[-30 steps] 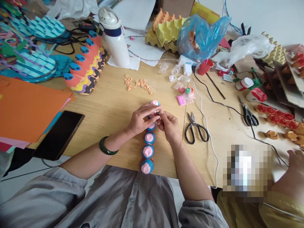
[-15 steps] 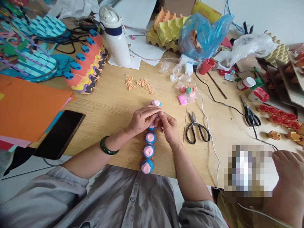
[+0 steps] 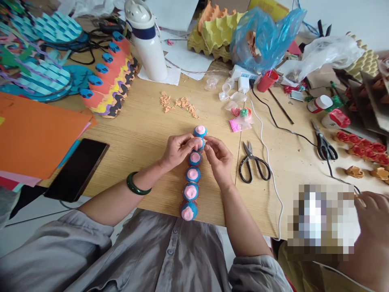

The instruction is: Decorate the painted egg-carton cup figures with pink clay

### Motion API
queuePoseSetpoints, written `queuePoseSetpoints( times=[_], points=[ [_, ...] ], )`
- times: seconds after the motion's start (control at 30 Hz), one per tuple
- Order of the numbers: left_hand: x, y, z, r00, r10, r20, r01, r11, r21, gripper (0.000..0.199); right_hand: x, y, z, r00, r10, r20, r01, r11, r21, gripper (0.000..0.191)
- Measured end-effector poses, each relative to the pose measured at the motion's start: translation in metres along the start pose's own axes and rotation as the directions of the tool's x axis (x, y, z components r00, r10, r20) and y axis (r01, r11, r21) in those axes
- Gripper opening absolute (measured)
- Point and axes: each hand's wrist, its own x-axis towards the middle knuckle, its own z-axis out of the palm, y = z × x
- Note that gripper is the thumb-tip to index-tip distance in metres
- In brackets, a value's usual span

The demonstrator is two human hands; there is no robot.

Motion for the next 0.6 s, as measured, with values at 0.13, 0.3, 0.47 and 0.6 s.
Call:
queuePoseSetpoints(
  times=[0.13,0.3,0.47,0.6],
  points=[
    [-0.001,0.002,0.003,0.995,-0.069,0.076,0.078,0.990,-0.116,0.056,-0.006,-0.008,0.004,0.990,-0.099,0.101,0.112,0.985,-0.130,0.026],
    [-0.003,0.003,0.006,0.987,-0.115,0.111,0.133,0.976,-0.173,0.063,-0.012,-0.015,0.009,0.983,-0.166,0.078,0.180,0.956,-0.233,0.009],
    [-0.005,0.002,0.004,0.990,-0.128,0.066,0.137,0.978,-0.156,0.065,-0.011,-0.010,0.010,0.999,-0.037,0.007,0.038,0.993,-0.111,0.018],
    [-0.003,0.000,0.002,1.000,-0.006,-0.022,0.004,0.993,-0.115,0.041,-0.006,-0.004,0.009,0.991,0.100,-0.090,-0.097,0.995,0.037,0.030]
  ],
)
